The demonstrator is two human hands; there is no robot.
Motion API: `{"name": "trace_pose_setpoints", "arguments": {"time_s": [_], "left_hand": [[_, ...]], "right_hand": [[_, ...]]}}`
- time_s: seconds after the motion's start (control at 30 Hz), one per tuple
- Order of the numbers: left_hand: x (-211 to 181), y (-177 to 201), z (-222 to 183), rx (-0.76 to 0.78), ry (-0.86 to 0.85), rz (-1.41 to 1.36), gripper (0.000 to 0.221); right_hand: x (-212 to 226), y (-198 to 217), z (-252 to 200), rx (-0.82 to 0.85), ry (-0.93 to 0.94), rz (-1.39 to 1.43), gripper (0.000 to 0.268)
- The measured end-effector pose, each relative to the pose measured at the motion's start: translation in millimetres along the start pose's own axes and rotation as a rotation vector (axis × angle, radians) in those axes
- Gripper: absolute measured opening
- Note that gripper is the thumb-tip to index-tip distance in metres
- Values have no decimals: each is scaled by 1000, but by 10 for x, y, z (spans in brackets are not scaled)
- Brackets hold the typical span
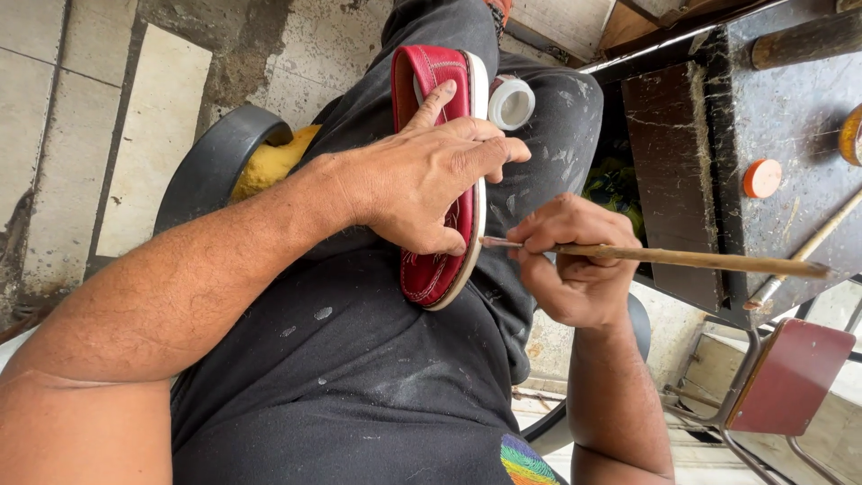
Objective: Applying adhesive or paint to the edges of shoes using a brush for repair or refurbishment
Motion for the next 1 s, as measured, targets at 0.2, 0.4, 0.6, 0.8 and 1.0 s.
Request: {"name": "trace_pose_setpoints", "arguments": {"time_s": [0.2, 0.4, 0.6, 0.8, 1.0], "left_hand": [[-29, 22, -1, -19, -19, 9, 99], [-37, 35, 10, -4, 2, 16, 101], [-29, 18, 23, 22, 22, -1, 103], [-2, 8, 26, 1, 29, 41, 114], [69, 75, 32, 1, -24, -96, 85]], "right_hand": [[-39, 28, -106, -54, -24, 26, 16], [-60, 55, -70, -111, 48, -20, 12], [-151, 2, 25, -75, 67, -34, 13], [-150, -1, 102, -171, 193, -182, 16], [-705, -1, -393, -389, -381, 160, 23]]}}
Point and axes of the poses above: each hand's wrist, its own z-axis towards the middle knuckle, its own y-axis out of the back of the hand, x = y × z, the point moved 6 cm from there along z, towards the middle knuckle, and after that the axes turned 7 degrees about y, right-handed, at the moved point
